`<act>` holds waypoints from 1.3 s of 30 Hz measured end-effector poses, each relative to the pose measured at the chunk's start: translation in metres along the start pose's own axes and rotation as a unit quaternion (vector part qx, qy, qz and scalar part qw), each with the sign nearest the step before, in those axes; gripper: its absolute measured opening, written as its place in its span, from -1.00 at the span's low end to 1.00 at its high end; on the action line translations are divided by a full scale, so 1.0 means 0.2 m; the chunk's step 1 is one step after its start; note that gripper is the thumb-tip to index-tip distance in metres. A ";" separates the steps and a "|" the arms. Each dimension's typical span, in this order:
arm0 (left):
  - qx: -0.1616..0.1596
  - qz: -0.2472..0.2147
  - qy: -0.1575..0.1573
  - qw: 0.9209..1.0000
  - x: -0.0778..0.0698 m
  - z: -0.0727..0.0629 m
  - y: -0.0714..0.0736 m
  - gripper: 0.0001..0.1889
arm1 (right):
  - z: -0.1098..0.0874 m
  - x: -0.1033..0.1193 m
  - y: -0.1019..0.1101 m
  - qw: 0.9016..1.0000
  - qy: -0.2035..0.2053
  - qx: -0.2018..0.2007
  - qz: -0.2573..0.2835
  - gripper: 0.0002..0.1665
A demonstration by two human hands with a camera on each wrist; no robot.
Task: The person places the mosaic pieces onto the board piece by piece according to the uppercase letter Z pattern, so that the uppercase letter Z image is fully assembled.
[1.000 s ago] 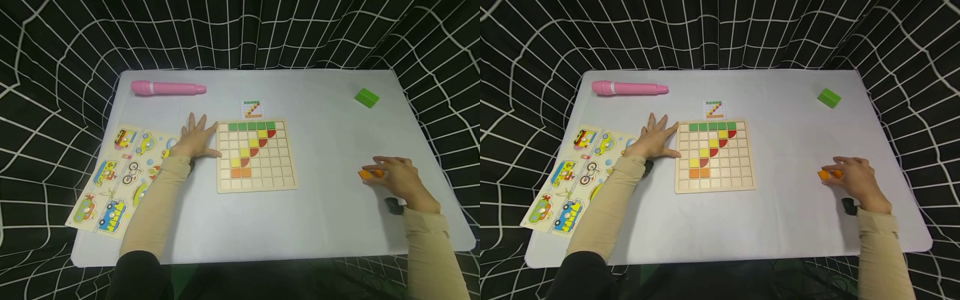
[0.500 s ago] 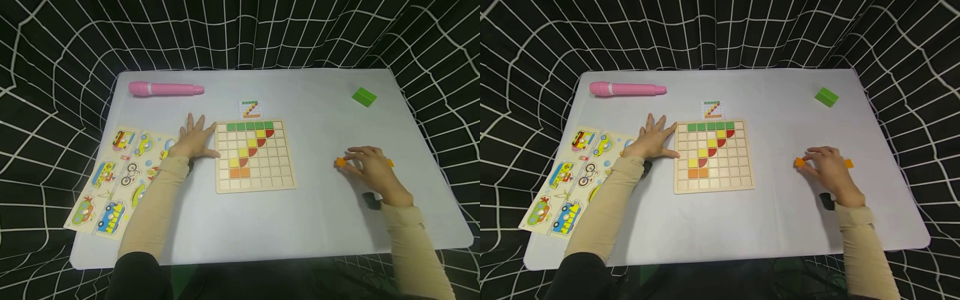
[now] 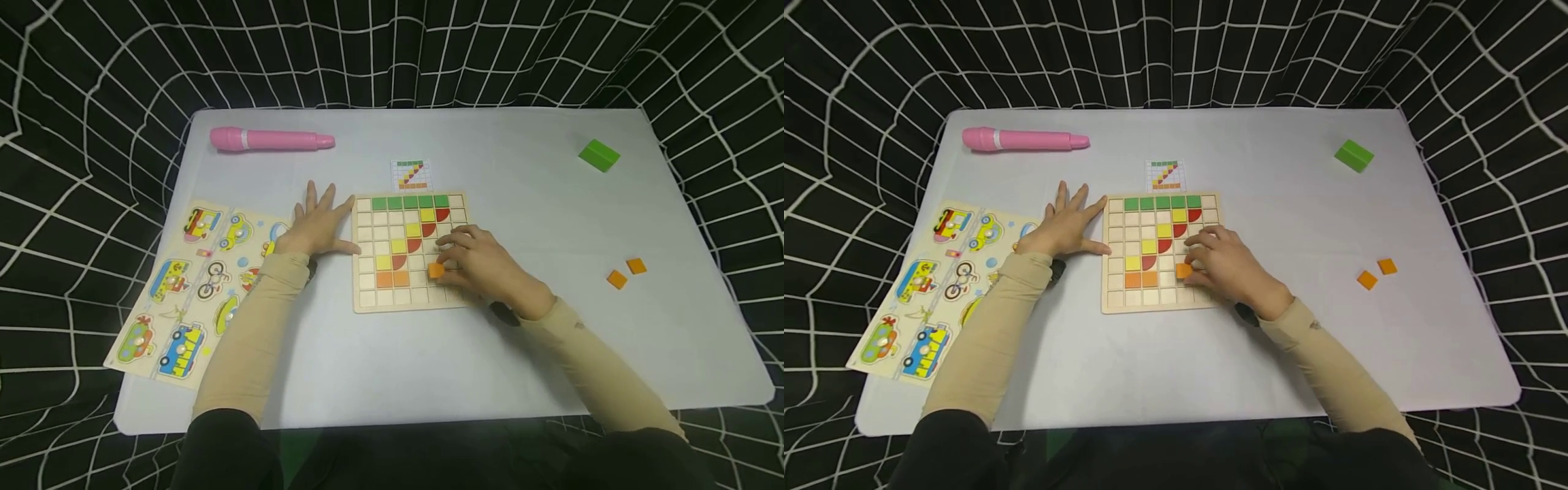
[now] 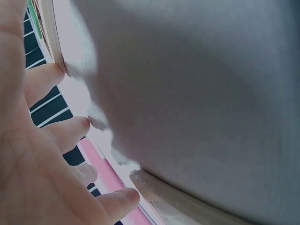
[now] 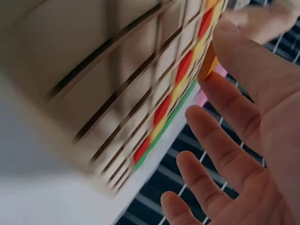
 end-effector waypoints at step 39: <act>-0.003 -0.007 0.002 1.000 0.00 -0.01 0.01 0.17 | 0.03 -0.09 0.01 0.999 -0.041 0.000 -0.010 -0.25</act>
Point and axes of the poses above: each hand's wrist, its own z-axis towards the middle knuckle, its own y-axis out of the back of the hand, x = y × z, the point moved 9 cm from there along z, towards the middle knuckle, and after that the axes turned 10 degrees about y, right-handed, at the moved point
